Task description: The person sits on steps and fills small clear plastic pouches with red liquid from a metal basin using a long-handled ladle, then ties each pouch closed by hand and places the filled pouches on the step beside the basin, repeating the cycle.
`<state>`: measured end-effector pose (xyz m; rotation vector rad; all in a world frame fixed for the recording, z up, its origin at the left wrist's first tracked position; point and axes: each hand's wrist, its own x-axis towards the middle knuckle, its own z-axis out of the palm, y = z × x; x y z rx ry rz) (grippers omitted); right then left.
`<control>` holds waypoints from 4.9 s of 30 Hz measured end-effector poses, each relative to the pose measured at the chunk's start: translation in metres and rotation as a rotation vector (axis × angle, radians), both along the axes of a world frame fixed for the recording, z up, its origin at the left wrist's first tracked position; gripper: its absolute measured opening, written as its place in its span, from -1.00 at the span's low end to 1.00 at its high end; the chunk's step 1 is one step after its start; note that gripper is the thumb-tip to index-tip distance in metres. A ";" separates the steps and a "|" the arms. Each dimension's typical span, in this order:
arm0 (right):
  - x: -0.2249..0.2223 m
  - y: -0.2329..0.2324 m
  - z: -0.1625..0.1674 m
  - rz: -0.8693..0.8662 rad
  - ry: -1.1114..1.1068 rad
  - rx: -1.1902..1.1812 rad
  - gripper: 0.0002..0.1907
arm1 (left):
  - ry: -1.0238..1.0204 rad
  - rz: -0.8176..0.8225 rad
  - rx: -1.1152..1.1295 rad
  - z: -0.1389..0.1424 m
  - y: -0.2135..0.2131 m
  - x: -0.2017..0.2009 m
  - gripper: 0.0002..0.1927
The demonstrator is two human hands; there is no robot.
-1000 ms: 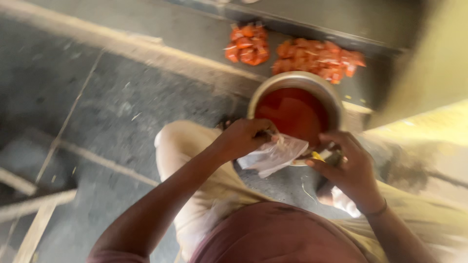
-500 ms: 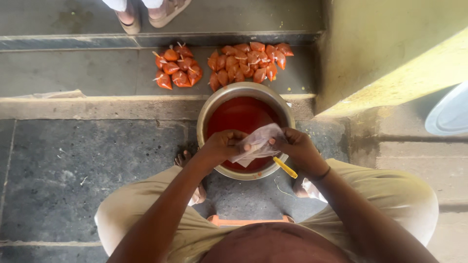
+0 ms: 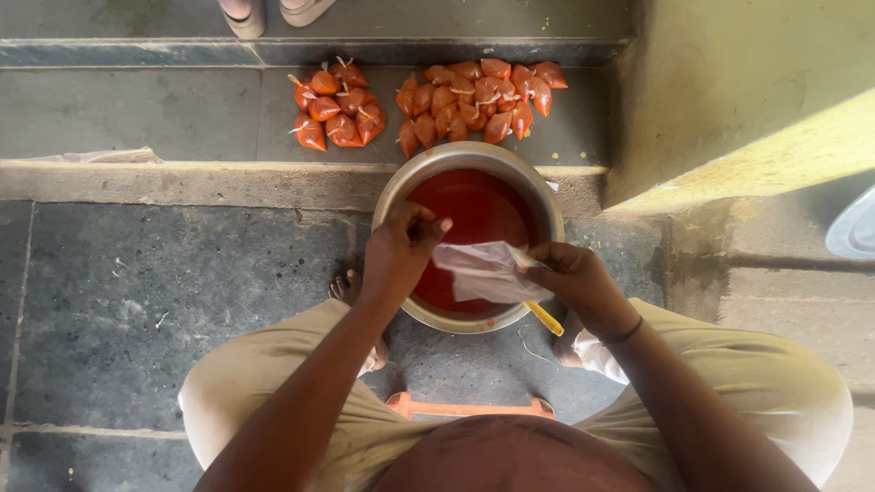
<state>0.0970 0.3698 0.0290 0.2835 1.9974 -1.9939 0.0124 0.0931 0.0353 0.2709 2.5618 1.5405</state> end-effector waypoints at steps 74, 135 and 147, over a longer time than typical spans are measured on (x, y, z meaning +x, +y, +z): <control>0.029 -0.054 0.029 0.217 0.652 0.886 -0.86 | 0.297 -0.379 -0.411 0.029 0.037 0.054 -0.78; 0.013 -0.011 0.002 -0.086 -0.174 -1.131 -0.85 | -0.661 -0.284 0.654 0.002 0.030 0.030 -0.56; 0.027 -0.044 -0.001 -0.214 0.026 0.352 -0.80 | 0.086 -0.083 -0.014 0.005 0.045 0.056 -0.65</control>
